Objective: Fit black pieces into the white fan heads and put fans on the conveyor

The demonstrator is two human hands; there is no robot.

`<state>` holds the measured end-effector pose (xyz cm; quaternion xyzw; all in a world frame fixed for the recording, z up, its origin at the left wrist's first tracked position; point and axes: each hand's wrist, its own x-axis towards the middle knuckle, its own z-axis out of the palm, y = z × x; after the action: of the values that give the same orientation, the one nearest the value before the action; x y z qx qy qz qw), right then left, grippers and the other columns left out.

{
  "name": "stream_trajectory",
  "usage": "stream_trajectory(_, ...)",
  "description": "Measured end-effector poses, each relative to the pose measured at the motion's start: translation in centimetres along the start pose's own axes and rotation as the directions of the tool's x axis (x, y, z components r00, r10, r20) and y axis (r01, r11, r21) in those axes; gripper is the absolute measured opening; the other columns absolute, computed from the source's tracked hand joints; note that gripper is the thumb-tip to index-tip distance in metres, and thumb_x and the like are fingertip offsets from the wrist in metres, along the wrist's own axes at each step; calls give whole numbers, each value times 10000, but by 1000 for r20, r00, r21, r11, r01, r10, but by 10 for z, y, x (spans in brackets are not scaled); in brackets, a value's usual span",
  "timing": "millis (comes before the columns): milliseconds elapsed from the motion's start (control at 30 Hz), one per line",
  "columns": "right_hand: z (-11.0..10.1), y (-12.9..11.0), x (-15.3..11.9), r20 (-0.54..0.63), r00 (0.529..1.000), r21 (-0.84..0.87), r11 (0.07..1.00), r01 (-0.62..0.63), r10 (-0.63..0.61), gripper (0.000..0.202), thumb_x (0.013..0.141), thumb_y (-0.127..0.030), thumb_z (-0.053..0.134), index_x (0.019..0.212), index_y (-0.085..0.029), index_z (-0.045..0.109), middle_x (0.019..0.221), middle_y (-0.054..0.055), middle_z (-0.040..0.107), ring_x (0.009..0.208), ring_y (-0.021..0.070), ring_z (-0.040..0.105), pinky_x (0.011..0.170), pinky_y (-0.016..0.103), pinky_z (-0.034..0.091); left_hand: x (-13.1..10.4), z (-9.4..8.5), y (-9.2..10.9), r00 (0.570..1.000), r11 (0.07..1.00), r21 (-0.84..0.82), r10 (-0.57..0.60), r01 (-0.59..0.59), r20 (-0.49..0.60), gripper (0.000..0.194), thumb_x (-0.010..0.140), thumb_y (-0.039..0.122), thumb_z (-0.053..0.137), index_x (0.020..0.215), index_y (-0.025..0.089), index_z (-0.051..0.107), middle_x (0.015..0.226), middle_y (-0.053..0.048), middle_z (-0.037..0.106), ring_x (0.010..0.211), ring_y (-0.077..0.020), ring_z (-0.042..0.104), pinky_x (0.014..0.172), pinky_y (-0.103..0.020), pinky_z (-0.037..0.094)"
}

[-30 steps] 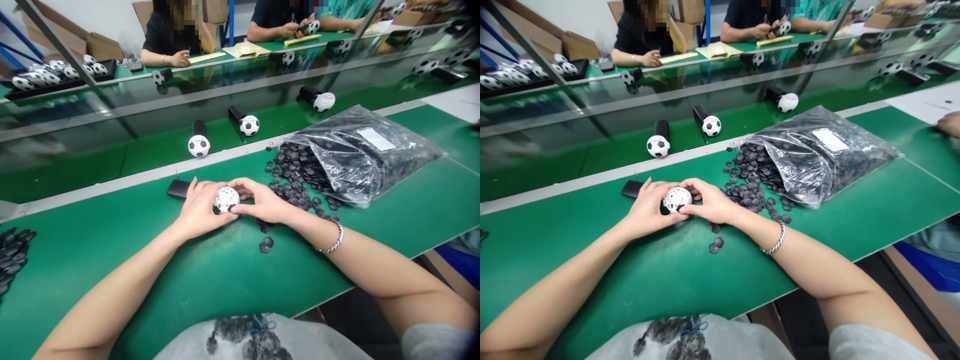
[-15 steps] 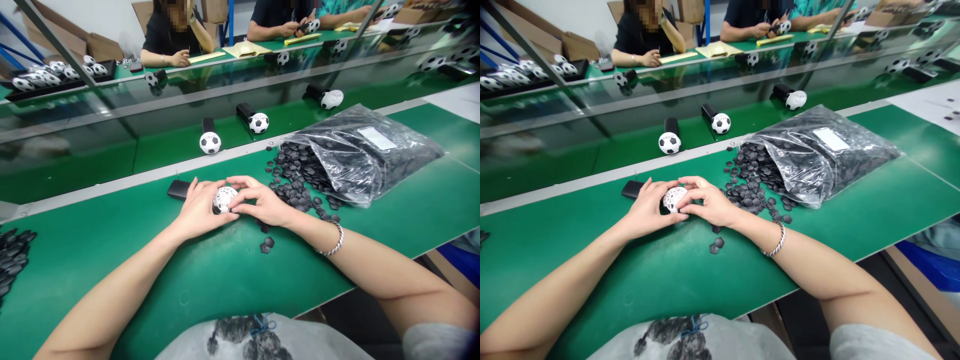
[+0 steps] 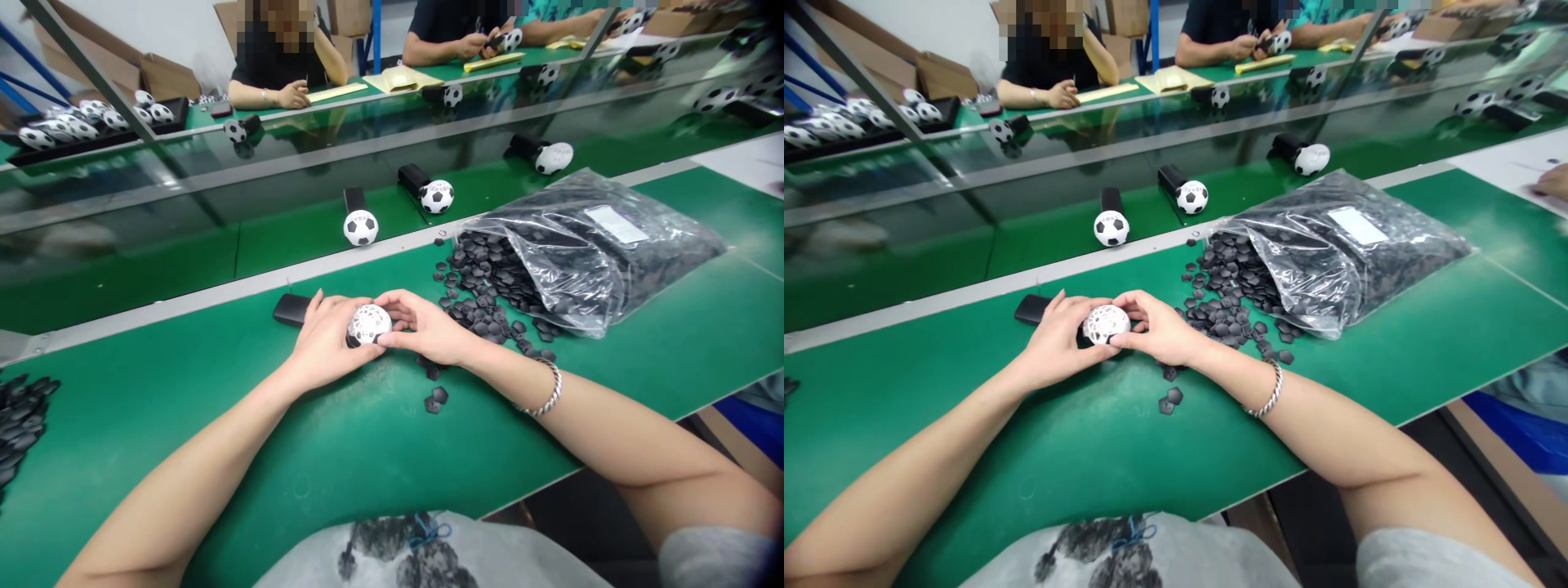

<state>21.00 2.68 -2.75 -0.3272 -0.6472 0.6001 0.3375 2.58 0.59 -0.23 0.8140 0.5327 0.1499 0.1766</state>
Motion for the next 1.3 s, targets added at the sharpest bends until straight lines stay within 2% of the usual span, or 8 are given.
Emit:
stream_trajectory(300, -17, -4, 7, 5, 998, -303, 951, 59, -60, 317, 728, -263, 665, 1002, -181, 528, 1039, 64, 596, 946, 190, 581, 748, 320, 494, -2, 0, -2, 994, 994, -24, 108, -107, 29, 594, 665, 499, 634, 1170, 218, 498, 1103, -62, 587, 1096, -263, 479, 1079, -546, 137)
stream_trajectory(367, -38, -5, 11, -135, 982, -550, 835, 36, -132, 200, 775, -287, 625, 935, -174, 585, 978, 66, 598, 898, 192, 575, 795, 353, 475, -2, 1, -1, 989, 990, -13, 143, -143, 34, 641, 641, 566, 636, 1165, 223, 500, 1128, -71, 583, 1132, -282, 458, 1080, -562, 111)
stream_trajectory(500, -79, -3, 14, -343, 922, -887, 384, -255, -180, 144, 802, -268, 600, 879, -163, 662, 952, 117, 590, 947, 278, 513, 808, 411, 430, -3, -3, -1, 982, 984, -21, 180, -180, 57, 589, 680, 543, 627, 1161, 228, 497, 1173, -73, 573, 1219, -300, 382, 1080, -584, 56)
stream_trajectory(600, -88, -3, 14, -312, 947, -930, 231, -286, -82, 173, 825, -271, 570, 913, -166, 676, 943, 115, 615, 911, 278, 516, 761, 376, 428, -3, -7, -4, 976, 982, -35, 186, -184, 111, 516, 748, 436, 598, 1210, 253, 458, 1280, -65, 507, 1312, -305, 246, 1066, -610, 18)
stream_trajectory(833, -77, -3, 16, -171, 982, -985, -18, -173, -79, 244, 840, -85, 430, 950, -82, 648, 832, 157, 616, 844, 273, 532, 725, 358, 406, -6, 10, -6, 990, 990, -54, -132, 129, -55, 727, 673, 562, 629, 1223, 139, 414, 1408, -194, 275, 1354, -371, 45, 1040, -613, 161)
stream_trajectory(933, -77, -3, 16, -181, 977, -981, 86, -172, -108, 262, 833, -68, 421, 974, -83, 643, 879, 164, 616, 881, 279, 537, 722, 360, 425, -3, 7, -11, 999, 992, -122, -29, 27, -15, 655, 673, 485, 667, 1176, 143, 427, 1364, -178, 359, 1363, -346, 34, 1068, -576, 142)
stream_trajectory(1133, -42, -18, 4, -106, 993, -512, 859, -11, -50, 129, 794, -182, 561, 915, -168, 603, 816, 33, 649, 729, 165, 605, 650, 287, 498, 2, -13, -26, 949, 939, -291, 247, -185, 195, 595, 697, 346, 679, 1216, 247, 407, 1465, -81, 228, 1380, -284, -11, 1082, -543, 154)
stream_trajectory(1300, -19, -31, -6, 54, 989, -351, 924, 150, -140, 73, 791, -204, 584, 833, -184, 640, 819, 17, 612, 780, 147, 592, 721, 288, 492, 0, -9, -17, 944, 932, -307, 263, -195, 201, 607, 674, 283, 678, 1220, 244, 416, 1469, -88, 219, 1376, -301, -20, 1068, -569, 160)
